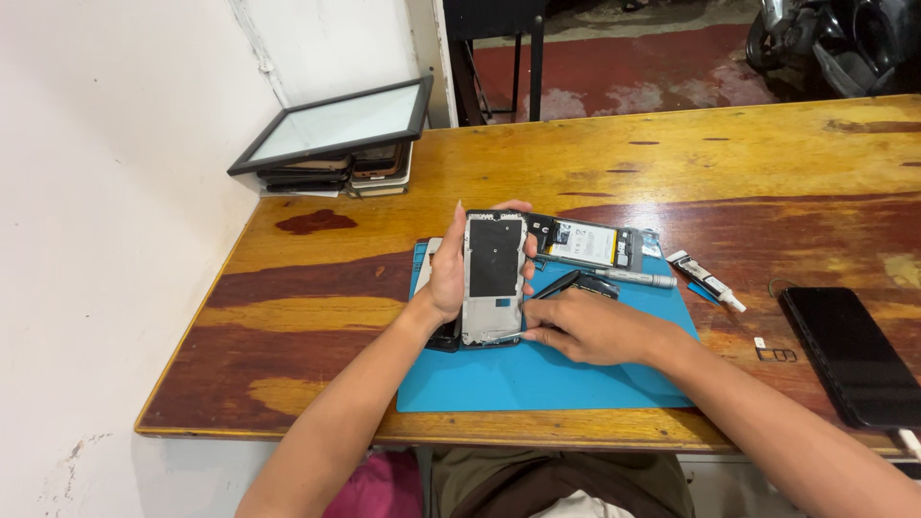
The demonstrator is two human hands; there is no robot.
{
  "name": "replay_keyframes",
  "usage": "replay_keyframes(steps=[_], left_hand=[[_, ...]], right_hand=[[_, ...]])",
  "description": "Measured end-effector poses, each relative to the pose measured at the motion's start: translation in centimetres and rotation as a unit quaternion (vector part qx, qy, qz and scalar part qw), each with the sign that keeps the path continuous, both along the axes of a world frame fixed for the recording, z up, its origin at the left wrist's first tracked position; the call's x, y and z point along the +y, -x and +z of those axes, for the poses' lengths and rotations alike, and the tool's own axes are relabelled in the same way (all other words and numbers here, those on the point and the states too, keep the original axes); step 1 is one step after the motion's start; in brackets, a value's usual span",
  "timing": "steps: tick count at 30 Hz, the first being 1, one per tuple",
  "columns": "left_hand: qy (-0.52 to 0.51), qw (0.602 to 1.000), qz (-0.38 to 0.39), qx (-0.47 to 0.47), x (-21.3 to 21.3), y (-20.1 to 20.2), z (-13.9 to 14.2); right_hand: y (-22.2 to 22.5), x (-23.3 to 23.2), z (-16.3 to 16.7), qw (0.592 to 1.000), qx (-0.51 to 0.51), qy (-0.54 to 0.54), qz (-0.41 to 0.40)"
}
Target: The person uses a metal spudger to carefully pry and separate the screen assembly from the smartphone frame. They work along the edges and corners, gradually lifting the display while holding the device steady with the other hand.
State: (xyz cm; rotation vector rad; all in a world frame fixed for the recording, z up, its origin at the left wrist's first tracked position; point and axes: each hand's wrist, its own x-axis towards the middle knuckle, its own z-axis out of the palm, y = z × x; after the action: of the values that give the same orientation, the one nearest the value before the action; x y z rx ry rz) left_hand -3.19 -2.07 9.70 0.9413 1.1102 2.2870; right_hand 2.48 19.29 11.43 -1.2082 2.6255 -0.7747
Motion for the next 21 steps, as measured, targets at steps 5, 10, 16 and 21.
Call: replay_keyframes(steps=[5,10,16,21], left_hand=[[0.001,1.0,0.006,0.006,-0.07,-0.05,-0.07],[0.009,1.0,0.021,0.006,-0.1,-0.04,-0.13],[0.012,0.999,0.046,-0.001,0.23,0.22,-0.13],[-0.002,0.999,0.032,-0.024,0.16,0.38,-0.2]], right_hand=[[-0.04,0.05,-0.01,1.0,0.005,0.026,0.014],[-0.09,0.26,0.31,1.0,0.021,-0.009,0.009],[-0.89,-0.34,-0.04,0.995,0.081,0.008,0.05],[-0.18,0.33,0.45,0.999,0.003,0.016,0.034]])
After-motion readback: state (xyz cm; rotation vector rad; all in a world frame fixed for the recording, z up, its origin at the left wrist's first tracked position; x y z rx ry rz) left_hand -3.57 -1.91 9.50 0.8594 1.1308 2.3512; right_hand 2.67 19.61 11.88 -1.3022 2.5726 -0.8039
